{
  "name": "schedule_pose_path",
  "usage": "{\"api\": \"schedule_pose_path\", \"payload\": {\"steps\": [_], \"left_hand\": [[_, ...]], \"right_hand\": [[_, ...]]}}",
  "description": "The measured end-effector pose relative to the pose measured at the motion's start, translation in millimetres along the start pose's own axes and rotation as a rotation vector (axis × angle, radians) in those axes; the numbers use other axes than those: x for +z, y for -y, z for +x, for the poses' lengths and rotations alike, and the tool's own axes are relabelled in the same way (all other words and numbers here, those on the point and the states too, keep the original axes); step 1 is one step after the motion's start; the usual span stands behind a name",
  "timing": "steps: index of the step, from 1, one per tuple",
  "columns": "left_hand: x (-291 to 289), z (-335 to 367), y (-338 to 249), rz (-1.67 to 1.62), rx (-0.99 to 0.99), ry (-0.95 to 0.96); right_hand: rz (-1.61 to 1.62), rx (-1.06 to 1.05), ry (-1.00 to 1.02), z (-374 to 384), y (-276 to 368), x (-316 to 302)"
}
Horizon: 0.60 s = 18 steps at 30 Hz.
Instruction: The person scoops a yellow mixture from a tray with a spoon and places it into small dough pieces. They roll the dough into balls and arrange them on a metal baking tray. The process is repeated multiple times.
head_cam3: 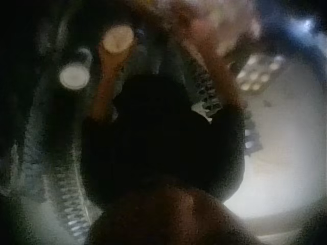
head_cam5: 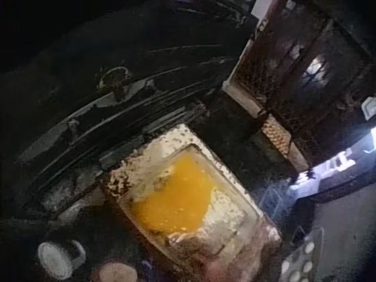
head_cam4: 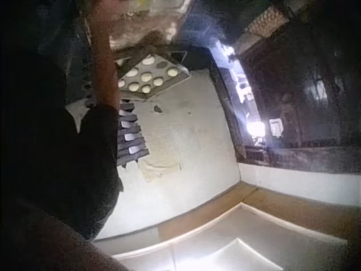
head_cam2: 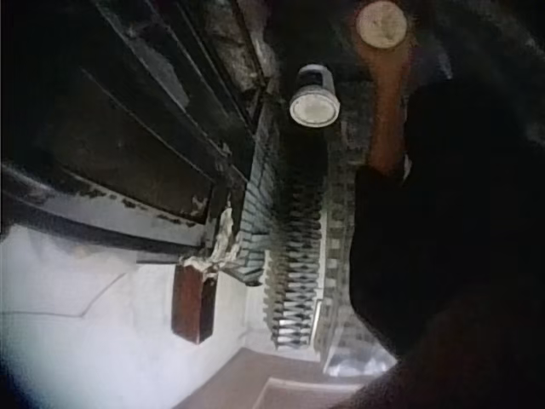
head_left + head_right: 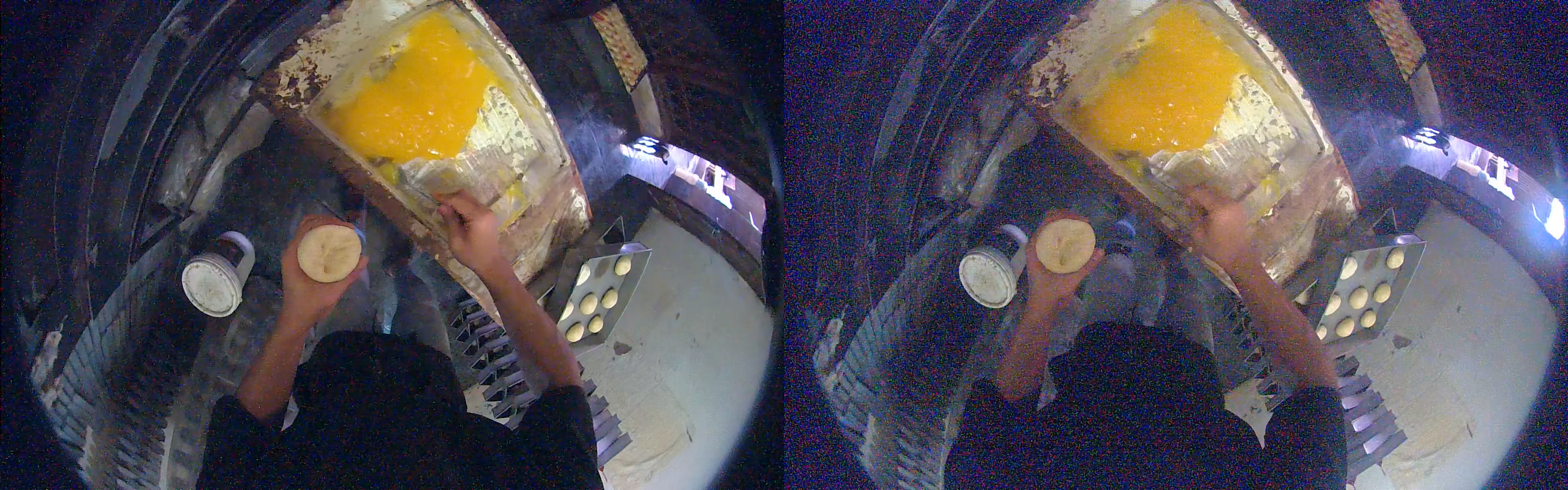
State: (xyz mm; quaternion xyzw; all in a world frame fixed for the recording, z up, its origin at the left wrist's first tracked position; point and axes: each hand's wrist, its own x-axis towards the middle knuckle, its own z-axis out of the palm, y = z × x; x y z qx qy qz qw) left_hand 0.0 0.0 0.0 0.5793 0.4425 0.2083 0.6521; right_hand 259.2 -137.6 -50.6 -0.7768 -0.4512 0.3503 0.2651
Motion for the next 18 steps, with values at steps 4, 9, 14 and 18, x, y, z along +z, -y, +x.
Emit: {"api": "schedule_pose_path", "payload": {"steps": [4, 9, 14, 18], "left_hand": [[3, 21, -13, 0.092, 0.16, -0.017], [23, 20, -70, -0.067, 0.09, 0.13], [39, 22, -88, -0.162, 0.092, 0.181], [44, 21, -88, -0.066, 0.103, 0.214]], "right_hand": [[0.459, 0.052, -0.084, -9, 50, -21], [0.299, -0.224, -0.222, -41, 122, -61], [-0.166, -0.332, -0.48, -75, 100, -46], [-0.206, -0.387, -0.525, -83, 99, -51]]}}
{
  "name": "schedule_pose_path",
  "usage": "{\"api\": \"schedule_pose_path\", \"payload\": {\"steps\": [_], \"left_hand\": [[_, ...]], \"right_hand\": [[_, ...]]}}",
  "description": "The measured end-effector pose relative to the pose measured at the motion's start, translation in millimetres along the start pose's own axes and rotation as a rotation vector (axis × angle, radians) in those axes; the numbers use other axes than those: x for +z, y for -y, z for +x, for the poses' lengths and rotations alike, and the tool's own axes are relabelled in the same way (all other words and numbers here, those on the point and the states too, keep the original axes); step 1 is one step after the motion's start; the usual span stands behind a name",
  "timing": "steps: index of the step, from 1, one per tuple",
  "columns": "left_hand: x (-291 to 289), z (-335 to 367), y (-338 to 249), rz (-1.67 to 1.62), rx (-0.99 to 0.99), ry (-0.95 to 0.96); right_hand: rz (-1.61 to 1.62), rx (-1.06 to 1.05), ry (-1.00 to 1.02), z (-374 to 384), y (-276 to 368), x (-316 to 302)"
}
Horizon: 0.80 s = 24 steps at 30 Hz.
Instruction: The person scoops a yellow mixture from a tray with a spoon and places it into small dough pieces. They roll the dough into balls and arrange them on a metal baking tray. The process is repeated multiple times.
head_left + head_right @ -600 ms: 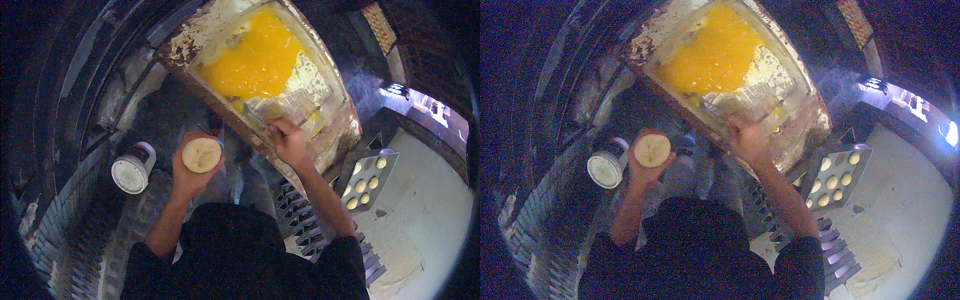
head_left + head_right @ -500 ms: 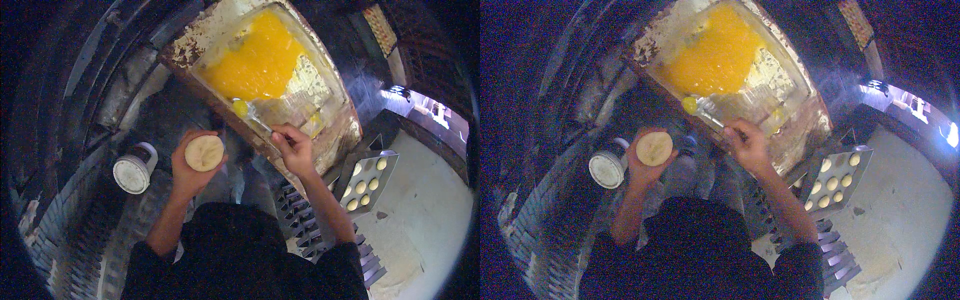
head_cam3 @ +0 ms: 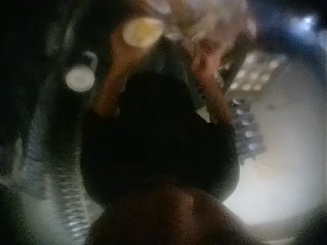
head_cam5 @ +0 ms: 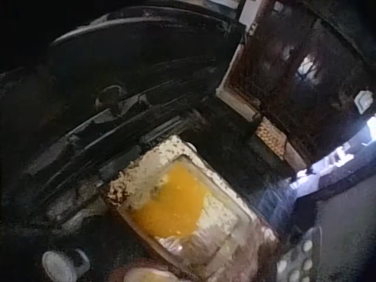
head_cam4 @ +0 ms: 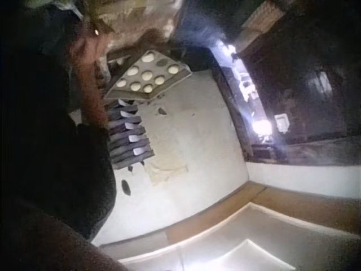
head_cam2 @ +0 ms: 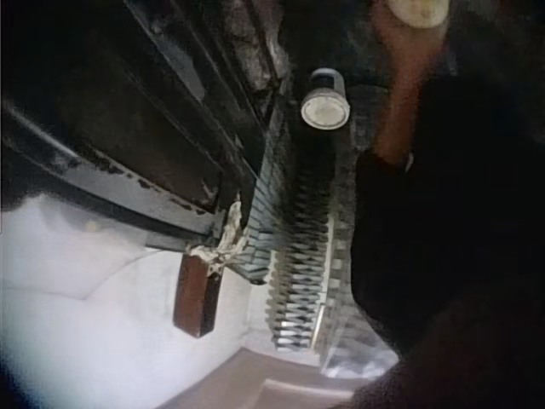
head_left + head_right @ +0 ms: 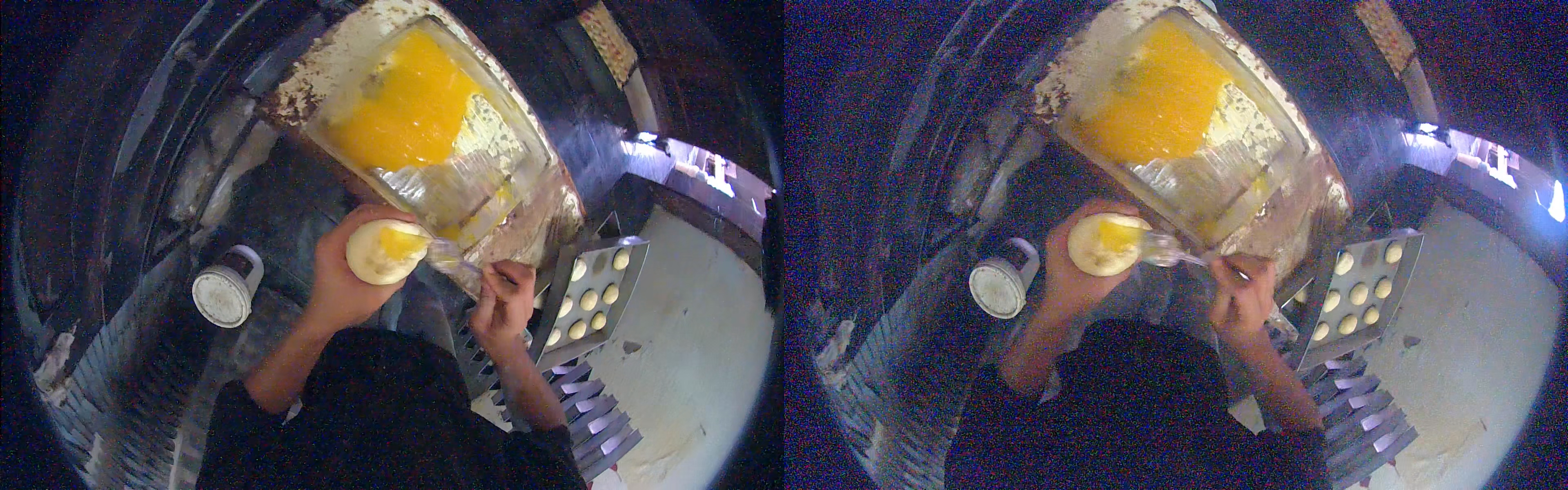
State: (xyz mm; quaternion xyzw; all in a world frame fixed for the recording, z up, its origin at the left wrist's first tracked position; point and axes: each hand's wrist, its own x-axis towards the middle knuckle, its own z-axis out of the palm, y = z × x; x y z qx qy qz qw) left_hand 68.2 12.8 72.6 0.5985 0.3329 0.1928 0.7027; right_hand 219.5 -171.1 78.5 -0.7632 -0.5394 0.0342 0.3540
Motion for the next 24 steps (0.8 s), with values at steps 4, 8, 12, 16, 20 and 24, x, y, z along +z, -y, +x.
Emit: {"api": "schedule_pose_path", "payload": {"steps": [4, 8, 12, 16, 20, 24], "left_hand": [[-6, 6, 13, 0.241, 0.214, 0.08], [-11, -2, 25, 0.165, 0.172, 0.025], [11, -12, 6, 0.18, 0.234, 0.112], [60, -38, -14, 0.26, 0.375, 0.289], [137, -76, -28, 0.329, 0.41, 0.363], [222, -120, -49, 0.52, 0.497, 0.363]], "right_hand": [[0.004, 0.042, 0.096, -34, -36, 25], [-0.117, 0.36, -0.149, -116, -119, 49], [-0.144, 0.488, -0.337, -141, -148, 68], [0.811, 0.742, -0.216, -93, -10, 3], [1.515, 0.899, -0.58, -113, 14, -77], [0.429, 0.442, -0.384, -160, 51, -168]]}}
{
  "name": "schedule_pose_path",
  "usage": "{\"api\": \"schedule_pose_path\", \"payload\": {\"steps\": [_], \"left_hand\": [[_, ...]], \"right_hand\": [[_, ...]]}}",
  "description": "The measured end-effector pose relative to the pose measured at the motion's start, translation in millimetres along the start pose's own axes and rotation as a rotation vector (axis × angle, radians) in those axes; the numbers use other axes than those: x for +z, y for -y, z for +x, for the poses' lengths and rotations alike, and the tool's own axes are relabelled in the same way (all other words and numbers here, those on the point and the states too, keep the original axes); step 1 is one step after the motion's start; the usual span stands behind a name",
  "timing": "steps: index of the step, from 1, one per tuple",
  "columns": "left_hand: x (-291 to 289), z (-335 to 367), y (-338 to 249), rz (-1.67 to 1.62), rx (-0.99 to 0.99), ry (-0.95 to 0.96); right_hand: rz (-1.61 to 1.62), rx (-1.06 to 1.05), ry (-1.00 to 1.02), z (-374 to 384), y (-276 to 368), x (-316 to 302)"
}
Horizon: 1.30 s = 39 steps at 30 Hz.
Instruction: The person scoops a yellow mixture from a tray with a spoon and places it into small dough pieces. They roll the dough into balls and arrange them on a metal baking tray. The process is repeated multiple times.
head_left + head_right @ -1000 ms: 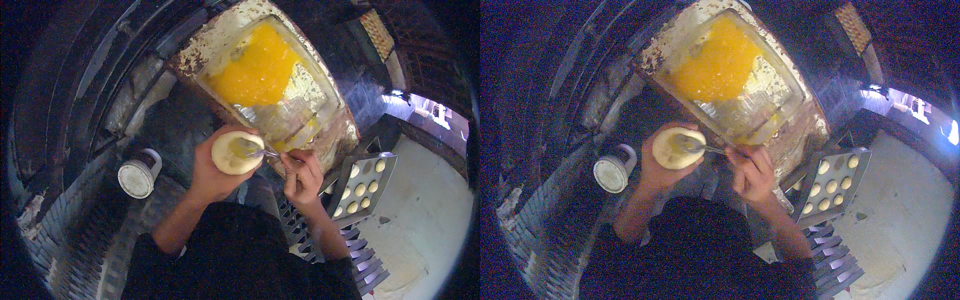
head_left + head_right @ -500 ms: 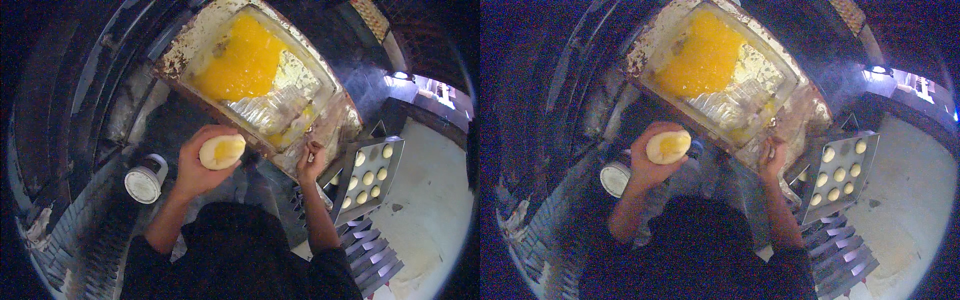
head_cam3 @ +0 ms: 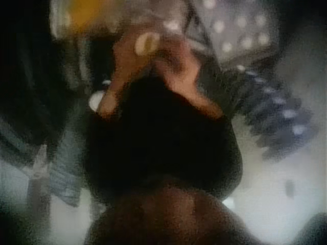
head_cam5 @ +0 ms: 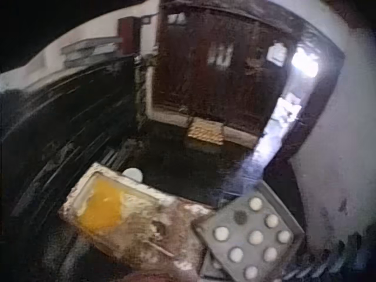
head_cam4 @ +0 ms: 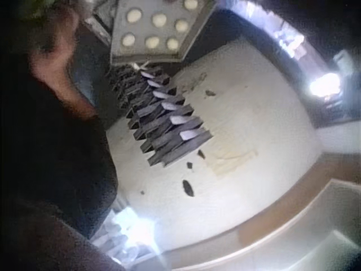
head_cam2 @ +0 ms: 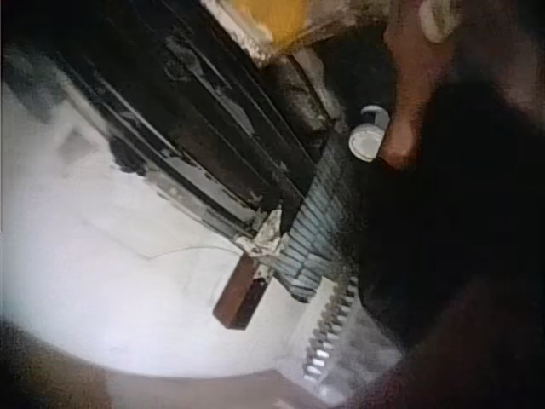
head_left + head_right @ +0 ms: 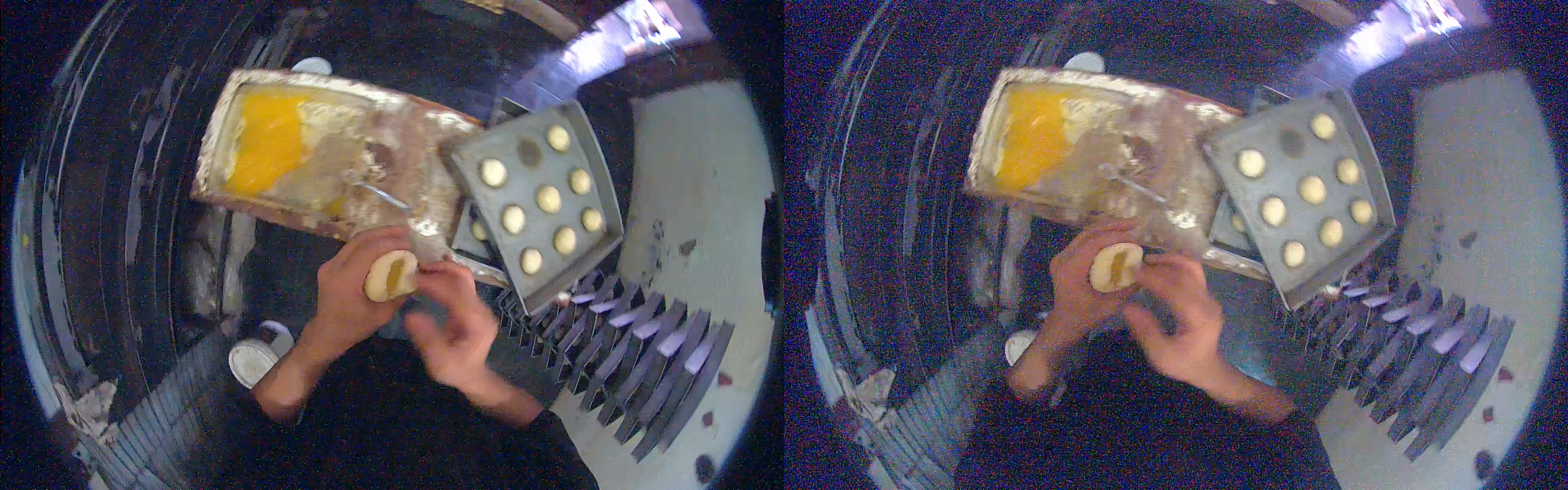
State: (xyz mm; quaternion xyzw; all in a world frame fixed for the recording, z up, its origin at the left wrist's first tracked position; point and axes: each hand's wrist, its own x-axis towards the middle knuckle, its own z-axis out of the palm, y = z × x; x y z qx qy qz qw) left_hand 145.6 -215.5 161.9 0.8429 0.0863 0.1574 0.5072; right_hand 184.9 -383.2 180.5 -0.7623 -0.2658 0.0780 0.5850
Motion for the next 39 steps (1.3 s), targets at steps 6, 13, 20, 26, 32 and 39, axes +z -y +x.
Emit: {"api": "schedule_pose_path", "payload": {"steps": [6, 13, 20, 26, 32, 39], "left_hand": [[65, 0, -96, -0.16, 0.274, 0.118], [82, -6, -145, -0.265, 0.602, 0.256], [27, -23, -137, -0.171, 0.818, 0.273], [-31, -48, -126, -0.197, 0.7, 0.345], [-50, -67, -98, -0.263, 0.731, 0.315], [-64, -71, -116, -0.105, 0.777, 0.449]], "right_hand": [[-0.129, -0.112, -0.184, -53, 33, -100], [0.481, 0.019, -0.523, -73, 76, -131], [-0.224, -0.231, -0.584, -93, 124, -78], [-0.385, -0.22, -0.398, -106, 152, -28], [-0.261, -0.123, -0.393, -119, 154, 11], [-0.422, -0.162, -0.35, -133, 167, 5]]}}
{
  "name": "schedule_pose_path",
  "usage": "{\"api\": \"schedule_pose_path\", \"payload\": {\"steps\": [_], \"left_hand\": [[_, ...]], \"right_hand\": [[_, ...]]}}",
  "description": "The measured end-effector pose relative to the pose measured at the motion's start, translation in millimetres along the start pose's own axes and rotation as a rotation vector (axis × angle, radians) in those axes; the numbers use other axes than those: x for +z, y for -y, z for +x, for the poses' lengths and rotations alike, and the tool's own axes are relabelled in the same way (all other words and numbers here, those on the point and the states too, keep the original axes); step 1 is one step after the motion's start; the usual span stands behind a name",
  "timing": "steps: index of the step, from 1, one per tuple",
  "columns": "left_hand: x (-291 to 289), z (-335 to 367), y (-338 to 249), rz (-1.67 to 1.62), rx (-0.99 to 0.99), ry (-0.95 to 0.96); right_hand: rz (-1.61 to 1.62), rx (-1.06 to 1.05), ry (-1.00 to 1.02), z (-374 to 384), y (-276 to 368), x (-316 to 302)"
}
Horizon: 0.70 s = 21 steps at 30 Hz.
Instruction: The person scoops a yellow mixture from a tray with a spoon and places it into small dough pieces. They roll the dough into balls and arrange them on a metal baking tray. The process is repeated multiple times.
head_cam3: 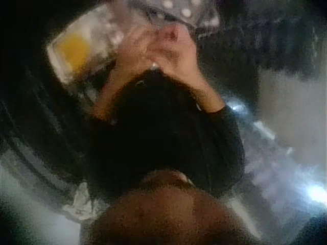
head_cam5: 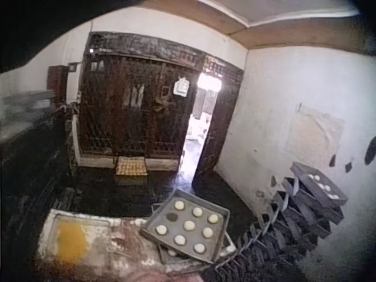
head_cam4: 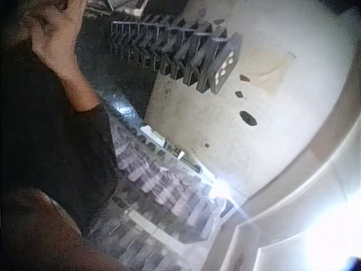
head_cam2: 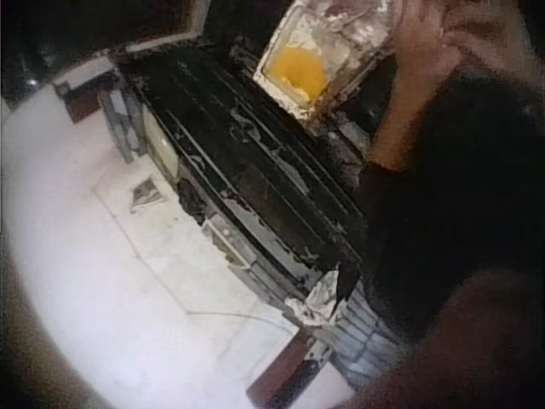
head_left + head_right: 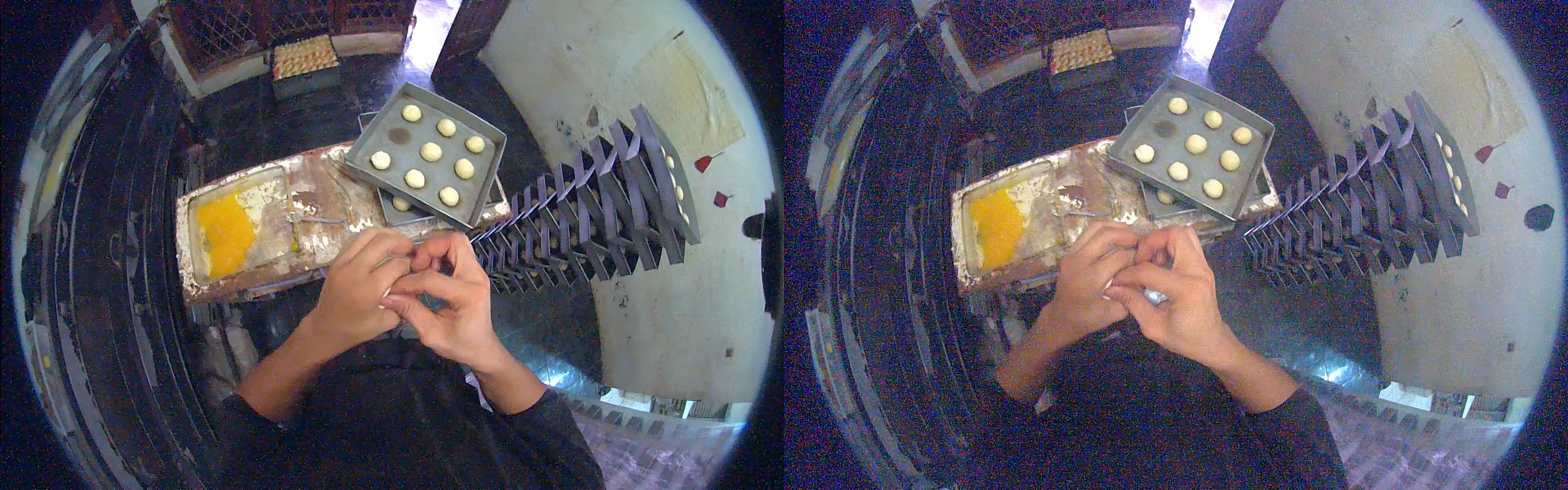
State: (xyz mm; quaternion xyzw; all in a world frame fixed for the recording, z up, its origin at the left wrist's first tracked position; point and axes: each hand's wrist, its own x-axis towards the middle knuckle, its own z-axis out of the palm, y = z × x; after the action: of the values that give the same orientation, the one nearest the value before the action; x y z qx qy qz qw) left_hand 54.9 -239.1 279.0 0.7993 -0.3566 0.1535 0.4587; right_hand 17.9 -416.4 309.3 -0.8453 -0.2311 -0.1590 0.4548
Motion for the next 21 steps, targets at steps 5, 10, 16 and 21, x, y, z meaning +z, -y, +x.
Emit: {"api": "schedule_pose_path", "payload": {"steps": [5, 10, 16, 21], "left_hand": [[27, 27, -13, -0.058, -0.016, 0.306], [74, 68, -41, -0.104, 0.01, 0.271], [160, 144, -93, 0.079, 0.215, 0.422], [238, 160, -99, -0.178, 0.046, 0.239]], "right_hand": [[1.002, 0.464, -0.624, -61, -61, 23], [0.963, 0.284, -0.592, -68, -64, 22], [1.362, 0.408, -0.648, -77, -88, -101], [0.822, 0.356, -0.9, -68, -119, -156]]}}
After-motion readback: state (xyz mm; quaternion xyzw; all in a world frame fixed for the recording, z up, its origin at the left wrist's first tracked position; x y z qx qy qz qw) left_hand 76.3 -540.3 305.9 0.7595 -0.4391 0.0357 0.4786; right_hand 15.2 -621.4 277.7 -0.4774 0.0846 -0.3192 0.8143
